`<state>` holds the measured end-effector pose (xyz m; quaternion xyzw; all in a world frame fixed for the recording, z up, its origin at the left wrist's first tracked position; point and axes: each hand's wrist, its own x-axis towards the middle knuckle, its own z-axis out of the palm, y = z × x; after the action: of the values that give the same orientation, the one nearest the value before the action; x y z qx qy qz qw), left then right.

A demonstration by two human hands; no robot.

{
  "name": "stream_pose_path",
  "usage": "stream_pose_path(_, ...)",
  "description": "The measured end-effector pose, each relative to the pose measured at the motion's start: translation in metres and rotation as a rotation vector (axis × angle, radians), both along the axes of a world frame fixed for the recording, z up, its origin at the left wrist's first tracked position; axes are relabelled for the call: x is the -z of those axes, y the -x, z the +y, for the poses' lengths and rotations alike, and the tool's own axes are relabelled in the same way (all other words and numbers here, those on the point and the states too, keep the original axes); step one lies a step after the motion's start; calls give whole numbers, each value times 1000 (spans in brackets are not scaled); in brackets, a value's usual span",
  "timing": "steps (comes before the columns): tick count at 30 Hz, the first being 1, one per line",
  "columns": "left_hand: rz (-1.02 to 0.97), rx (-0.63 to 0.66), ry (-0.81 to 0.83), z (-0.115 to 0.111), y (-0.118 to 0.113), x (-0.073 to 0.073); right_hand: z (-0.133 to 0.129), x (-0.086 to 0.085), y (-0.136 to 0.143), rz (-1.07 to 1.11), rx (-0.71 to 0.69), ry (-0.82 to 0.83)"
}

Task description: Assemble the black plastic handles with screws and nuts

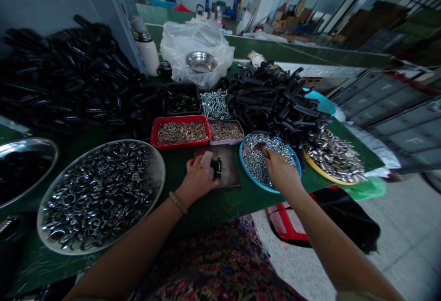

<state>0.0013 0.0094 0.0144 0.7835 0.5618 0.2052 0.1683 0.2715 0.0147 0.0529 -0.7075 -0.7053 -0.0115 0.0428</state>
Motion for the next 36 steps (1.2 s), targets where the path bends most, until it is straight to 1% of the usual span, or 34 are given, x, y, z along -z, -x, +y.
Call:
stream_pose_path(1, -9, 1, -2, 0, 0, 1, -5, -6, 15, 103, -59, -11)
stream_pose_path(3, -30, -4, -15, 0, 0, 2, -13, -20, 44, 282, -244, 21)
stream_pose_path(4, -37, -8, -21, 0, 0, 2, -16, -27, 56, 342, -329, 39)
stream_pose_path(5, -38, -12, -27, 0, 0, 3, -18, -32, 66, 380, -383, 45)
stream_pose_path(6, -37, -16, -32, -1, -1, 4, -19, -36, 74, 400, -400, 38)
stream_pose_path(8, -33, -19, -38, -1, 0, 5, -17, -38, 82, 393, -385, 29)
stream_pose_path(10, -32, -23, -45, -1, 0, 4, -13, -34, 82, 350, -388, 86)
stream_pose_path(12, -22, -17, -45, -1, 1, 3, -8, -27, 74, 314, -403, 128)
stream_pose_path(14, 16, 23, -38, -2, 1, 1, -5, -19, 59, 281, -335, 79)
stream_pose_path(16, 60, 77, -25, -2, 0, -2, -5, -9, 41, 178, -179, -1)
stream_pose_path(18, 38, 91, 1, 1, -2, -5, -3, 3, 23, 21, -18, -35)
stream_pose_path(19, -31, 65, 36, 3, -2, -8, -2, 10, 15, -47, 34, -35)
stream_pose_path(20, -164, 23, 111, 7, -2, -11, 0, 17, 7, -96, 59, -32)
stream_pose_path(22, -502, -67, 326, 14, 1, -21, 4, 26, -12, -127, 32, -35)
stream_pose_path(23, -667, -100, 447, 18, 3, -28, 5, 28, -24, -114, 2, -53)
stream_pose_path(24, -823, -124, 576, 21, 7, -35, 6, 26, -40, -89, -11, -85)
stream_pose_path(25, -968, -141, 701, 23, 10, -43, 8, 22, -59, -62, 10, -128)
stream_pose_path(26, -1103, -158, 806, 24, 14, -50, 9, 16, -81, -38, 71, -170)
stream_pose_path(27, -1236, -183, 886, 24, 16, -57, 10, 9, -105, -20, 180, -206)
stream_pose_path(28, -1370, -214, 947, 24, 17, -62, 13, 2, -130, -27, 330, -215)
stream_pose_path(29, -1470, -246, 967, 23, 17, -67, 16, -4, -154, -43, 442, -172)
stream_pose_path(31, -1529, -288, 917, 22, 12, -71, 25, -11, -194, -41, 520, -98)
stream_pose_path(32, -1520, -296, 885, 23, 8, -72, 30, -12, -208, -34, 526, -57)
stream_pose_path(34, -1491, -301, 831, 24, 0, -72, 38, -12, -223, -13, 518, -6)
stream_pose_path(36, -1485, -316, 787, 26, -5, -70, 44, -12, -226, 7, 511, -3)
